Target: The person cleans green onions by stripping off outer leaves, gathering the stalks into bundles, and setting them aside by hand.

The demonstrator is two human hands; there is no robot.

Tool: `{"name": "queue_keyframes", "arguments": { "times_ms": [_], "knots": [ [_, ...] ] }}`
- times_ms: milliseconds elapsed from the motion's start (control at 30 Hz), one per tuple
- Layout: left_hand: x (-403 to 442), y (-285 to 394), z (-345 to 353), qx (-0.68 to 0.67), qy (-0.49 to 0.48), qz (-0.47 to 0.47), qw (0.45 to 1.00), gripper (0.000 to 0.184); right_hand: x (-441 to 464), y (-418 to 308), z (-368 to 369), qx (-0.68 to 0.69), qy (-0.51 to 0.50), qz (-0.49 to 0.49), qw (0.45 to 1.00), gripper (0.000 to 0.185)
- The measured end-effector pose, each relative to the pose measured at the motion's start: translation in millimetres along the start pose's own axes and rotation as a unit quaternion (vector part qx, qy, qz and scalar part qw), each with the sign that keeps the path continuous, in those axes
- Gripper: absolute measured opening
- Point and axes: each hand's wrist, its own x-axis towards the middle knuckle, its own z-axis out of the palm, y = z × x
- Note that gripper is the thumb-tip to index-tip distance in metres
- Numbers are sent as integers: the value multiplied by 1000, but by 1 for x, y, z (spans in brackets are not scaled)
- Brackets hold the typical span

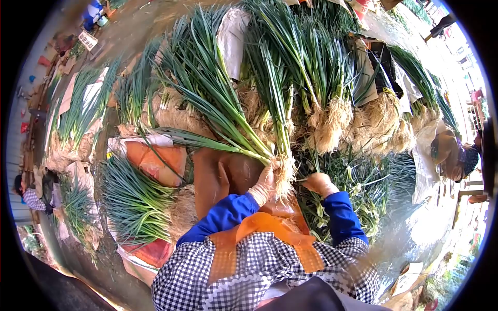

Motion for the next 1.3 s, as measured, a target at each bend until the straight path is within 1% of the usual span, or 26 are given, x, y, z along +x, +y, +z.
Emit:
{"name": "queue_keyframes", "arguments": {
  "times_ms": [33,67,167,267,333,467,500,533,600,633,667,700,733,800,867,933,967,1000,1033,1067,1100,1167,1200,1233,1267,1300],
  "knots": [
    [-1,-2,-1,-3,6,-9,1000,23,-22,-11,-18,-183,-37,24,982,37],
    [0,-2,2,-2,8,-17,1000,23,-28,-41,-35,-198,25,59,978,38],
    [2,-7,0,10,-26,2,1000,22,-19,-151,-74,57,232,-62,969,42],
    [-3,-3,5,21,-34,22,999,19,31,-196,-79,7,150,-39,988,41],
    [-4,3,3,22,-52,14,998,18,71,-164,-54,221,143,-135,955,38],
    [-8,5,9,56,-86,3,995,18,38,-179,-42,110,327,-80,935,30],
    [-7,2,7,33,-26,-10,999,19,27,-171,-39,235,280,-77,928,29],
    [-1,1,-3,16,-42,-1,999,19,-10,-185,-53,317,131,0,939,24],
    [2,11,-14,-23,-150,-57,987,19,-59,-183,-36,263,86,-37,960,19],
    [-5,12,-3,-45,-74,-45,995,22,-82,-162,-27,166,37,-67,983,22],
    [0,16,-2,-18,-104,-42,993,25,-107,-152,-28,79,64,-98,990,27],
    [3,17,-9,-26,-76,-44,996,27,-123,-134,-43,83,-27,44,995,31],
    [6,18,-14,-33,-49,-46,997,29,-138,-124,-56,40,1,159,986,29],
    [2,20,-13,-23,-82,-55,995,32,-134,-20,-55,-337,-107,165,921,37],
    [6,19,-16,-11,-117,-65,991,35,-121,-53,-68,-326,4,121,938,39],
    [9,15,-34,52,-170,-21,984,36,-72,-114,-75,-101,136,90,981,37],
    [4,13,-30,59,-131,7,990,37,-64,-165,-78,160,181,-12,970,33],
    [6,13,-29,64,-133,13,989,37,-43,-188,-80,283,148,-15,948,31],
    [9,13,-29,10,-112,-4,994,32,-22,-207,-74,293,186,-37,937,34],
    [12,13,-28,-47,-92,-21,994,28,6,-204,-65,109,231,-83,963,37],
    [6,10,-12,6,-49,24,999,30,14,-217,-67,-4,215,-87,973,38],
    [12,11,-29,4,-67,21,998,28,22,-233,-63,-208,216,-71,951,41],
    [19,11,-38,-2,-85,13,996,26,21,-234,-61,-245,214,-53,944,41],
    [6,9,-12,16,-1,51,999,25,20,-229,-58,-254,209,-50,943,41],
    [1,7,-3,12,1,48,999,25,14,-220,-53,-262,201,-45,943,42],
    [-3,7,1,18,-7,56,998,26,-5,-210,-50,-187,237,-107,947,37]
  ]
}}
